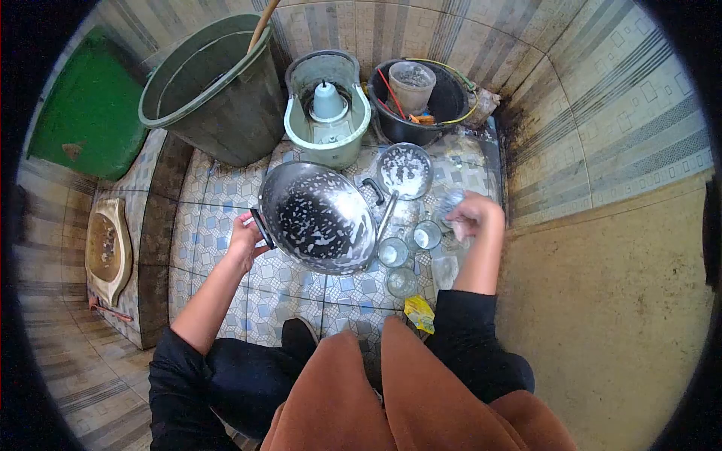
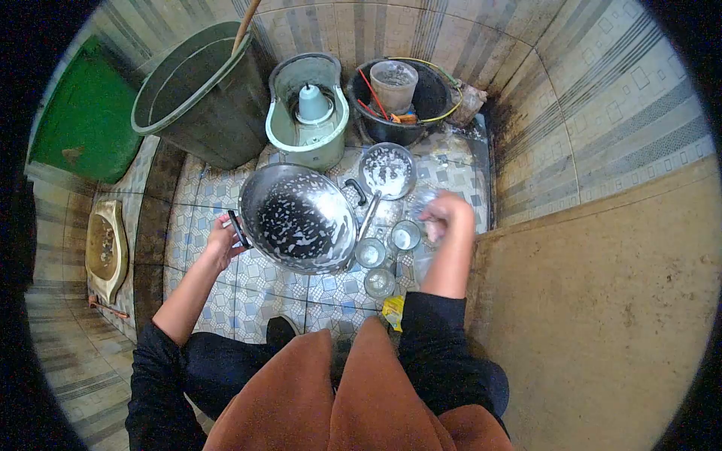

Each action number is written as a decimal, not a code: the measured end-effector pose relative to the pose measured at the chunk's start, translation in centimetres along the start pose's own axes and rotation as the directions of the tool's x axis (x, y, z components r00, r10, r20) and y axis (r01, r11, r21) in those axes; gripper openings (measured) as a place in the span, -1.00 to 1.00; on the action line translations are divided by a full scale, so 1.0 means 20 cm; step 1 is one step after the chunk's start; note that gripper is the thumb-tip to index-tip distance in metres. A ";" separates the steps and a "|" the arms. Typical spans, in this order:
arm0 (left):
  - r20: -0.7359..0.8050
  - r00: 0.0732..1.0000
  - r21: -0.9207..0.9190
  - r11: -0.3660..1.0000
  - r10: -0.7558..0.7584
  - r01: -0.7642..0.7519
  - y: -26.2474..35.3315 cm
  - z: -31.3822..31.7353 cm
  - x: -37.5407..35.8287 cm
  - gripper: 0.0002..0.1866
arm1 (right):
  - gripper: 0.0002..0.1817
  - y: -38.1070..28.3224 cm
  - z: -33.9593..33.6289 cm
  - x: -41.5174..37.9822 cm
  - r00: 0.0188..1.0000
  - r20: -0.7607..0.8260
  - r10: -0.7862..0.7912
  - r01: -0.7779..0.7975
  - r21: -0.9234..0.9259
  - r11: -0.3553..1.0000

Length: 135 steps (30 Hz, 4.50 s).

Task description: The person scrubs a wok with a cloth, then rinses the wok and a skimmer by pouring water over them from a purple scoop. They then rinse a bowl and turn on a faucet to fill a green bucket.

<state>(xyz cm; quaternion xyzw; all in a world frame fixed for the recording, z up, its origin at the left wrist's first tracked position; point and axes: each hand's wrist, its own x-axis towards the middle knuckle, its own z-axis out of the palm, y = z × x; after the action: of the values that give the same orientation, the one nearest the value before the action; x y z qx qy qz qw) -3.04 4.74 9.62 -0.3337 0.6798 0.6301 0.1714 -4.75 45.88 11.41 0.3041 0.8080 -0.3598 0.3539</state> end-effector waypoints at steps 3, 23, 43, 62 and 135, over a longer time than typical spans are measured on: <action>-0.034 0.999 -0.042 0.999 -0.034 0.033 -0.01 0.00 0.00 -0.72 | -0.40 -0.18 0.20 0.06 0.961 -0.033 -0.275 0.269 -0.126 0.955; 0.017 0.996 0.145 0.985 0.091 -0.093 -0.24 -0.02 0.02 -0.76 | -0.29 -0.36 1.65 0.23 0.639 0.083 -0.765 0.620 0.533 0.576; 0.194 0.860 0.405 0.760 0.471 -0.508 -0.12 -0.01 -0.07 -0.12 | -0.34 -0.32 1.64 0.63 0.763 -0.038 -0.646 0.575 -0.417 0.704; 0.111 0.868 0.474 0.742 0.485 -0.475 -0.08 0.01 -0.11 -0.16 | -0.51 -0.59 1.62 -0.09 0.581 -0.091 -0.809 0.733 0.489 0.472; 0.232 0.590 0.682 0.303 0.774 -0.666 -0.18 -0.01 -0.03 -0.14 | -0.30 -0.27 1.39 0.32 0.779 -0.422 -0.464 0.336 -0.344 0.877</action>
<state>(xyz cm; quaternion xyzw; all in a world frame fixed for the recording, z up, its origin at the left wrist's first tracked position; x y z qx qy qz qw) -0.25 4.81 7.37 0.0578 0.9506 0.2985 -0.0633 -2.56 22.22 -5.42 0.1584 0.9556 -0.2329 0.0866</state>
